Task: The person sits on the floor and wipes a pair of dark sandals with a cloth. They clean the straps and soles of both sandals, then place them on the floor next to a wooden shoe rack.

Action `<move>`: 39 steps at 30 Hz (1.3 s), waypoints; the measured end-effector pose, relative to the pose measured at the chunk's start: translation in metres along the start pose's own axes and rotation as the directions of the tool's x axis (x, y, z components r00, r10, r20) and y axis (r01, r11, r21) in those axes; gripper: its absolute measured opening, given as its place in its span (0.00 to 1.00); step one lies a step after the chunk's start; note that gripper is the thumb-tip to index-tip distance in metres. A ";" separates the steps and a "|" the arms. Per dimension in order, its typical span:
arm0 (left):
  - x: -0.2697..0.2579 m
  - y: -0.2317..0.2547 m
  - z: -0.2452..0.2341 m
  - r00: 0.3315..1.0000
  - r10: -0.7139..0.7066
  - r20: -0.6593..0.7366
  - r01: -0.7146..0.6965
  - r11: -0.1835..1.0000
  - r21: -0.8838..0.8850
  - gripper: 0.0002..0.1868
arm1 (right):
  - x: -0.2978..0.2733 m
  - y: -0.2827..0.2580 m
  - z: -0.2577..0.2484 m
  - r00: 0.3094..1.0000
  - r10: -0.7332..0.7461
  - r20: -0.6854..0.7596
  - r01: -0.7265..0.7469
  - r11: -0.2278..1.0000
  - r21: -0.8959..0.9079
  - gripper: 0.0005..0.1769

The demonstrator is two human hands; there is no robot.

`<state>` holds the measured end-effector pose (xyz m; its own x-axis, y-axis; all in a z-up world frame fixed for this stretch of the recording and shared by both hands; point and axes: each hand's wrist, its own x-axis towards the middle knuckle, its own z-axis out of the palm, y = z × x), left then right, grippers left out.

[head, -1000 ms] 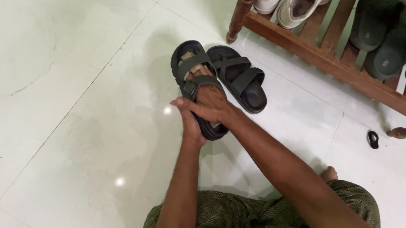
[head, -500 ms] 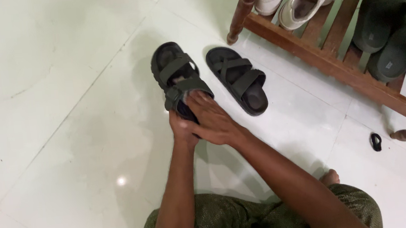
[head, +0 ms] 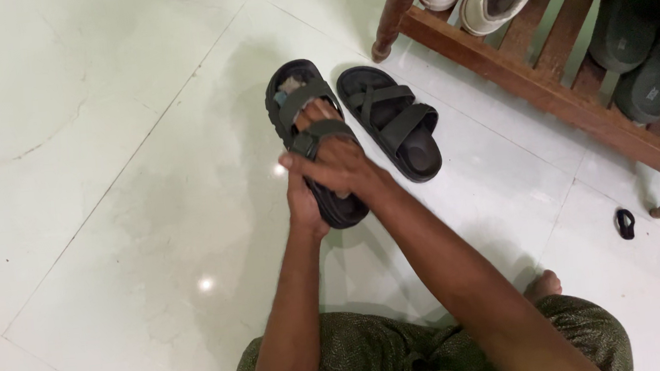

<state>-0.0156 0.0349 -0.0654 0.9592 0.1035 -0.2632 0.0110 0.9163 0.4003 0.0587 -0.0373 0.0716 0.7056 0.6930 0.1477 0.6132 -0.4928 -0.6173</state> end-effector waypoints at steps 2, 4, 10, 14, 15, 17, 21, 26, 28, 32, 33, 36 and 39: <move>0.013 0.005 -0.005 0.997 -0.009 -0.071 0.006 0.999 -0.040 0.32 | -0.012 -0.014 -0.002 0.980 0.142 0.141 -0.120 0.980 -0.157 0.56; 0.018 0.011 -0.011 0.979 -0.041 -0.201 0.016 0.992 -0.127 0.28 | -0.041 -0.032 0.004 0.980 0.110 0.165 -0.080 0.981 -0.174 0.58; 0.003 0.015 -0.001 0.996 0.030 -0.087 -0.035 0.998 -0.061 0.28 | -0.050 -0.016 0.006 0.993 0.015 0.117 -0.016 1.000 0.008 0.52; 0.000 0.015 0.014 0.993 -0.112 -0.031 0.110 0.992 -0.061 0.31 | -0.004 0.007 0.000 0.988 0.116 0.103 -0.107 0.991 -0.086 0.49; 0.001 0.014 0.016 0.992 -0.127 -0.020 0.125 0.989 -0.083 0.33 | 0.004 0.010 -0.001 0.974 0.174 0.146 -0.167 0.984 -0.062 0.48; 0.004 0.014 0.017 0.994 -0.089 0.067 0.096 0.990 -0.107 0.34 | 0.015 0.010 0.002 0.992 0.095 0.082 -0.088 0.993 -0.083 0.51; 0.001 0.021 0.006 0.994 0.106 -0.012 -0.107 0.994 -0.032 0.27 | -0.007 -0.002 0.021 1.000 0.030 -0.006 -0.030 0.993 -0.112 0.56; 0.010 0.033 0.002 0.983 0.121 -0.137 -0.146 0.970 -0.193 0.26 | -0.073 -0.018 0.032 0.985 -0.004 0.174 0.018 0.997 -0.079 0.62; 0.015 0.041 0.001 0.979 0.142 -0.143 -0.165 0.973 -0.163 0.27 | -0.072 -0.018 0.030 0.985 -0.014 0.173 0.017 1.000 -0.018 0.61; 0.004 0.029 0.005 0.992 0.079 -0.101 -0.079 0.997 0.011 0.28 | -0.038 -0.007 0.018 0.939 0.196 0.282 -0.165 0.978 -0.131 0.57; 0.005 0.028 0.011 0.994 0.075 -0.085 -0.071 0.996 0.050 0.29 | -0.019 -0.005 0.012 0.897 0.312 0.313 -0.237 0.937 -0.255 0.56; 0.001 0.024 0.024 0.996 0.052 -0.068 -0.049 0.998 0.047 0.32 | 0.013 -0.003 -0.002 0.969 0.201 0.143 -0.204 0.979 0.006 0.52; -0.004 0.020 0.026 0.996 0.094 -0.007 -0.094 0.995 -0.037 0.33 | 0.018 -0.015 0.000 0.964 0.262 0.047 -0.263 0.964 0.021 0.59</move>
<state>-0.0119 0.0428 -0.0335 0.9540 0.1915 -0.2307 -0.0894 0.9162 0.3906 0.0621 -0.0171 0.0833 0.8243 0.5634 -0.0559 0.3981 -0.6469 -0.6505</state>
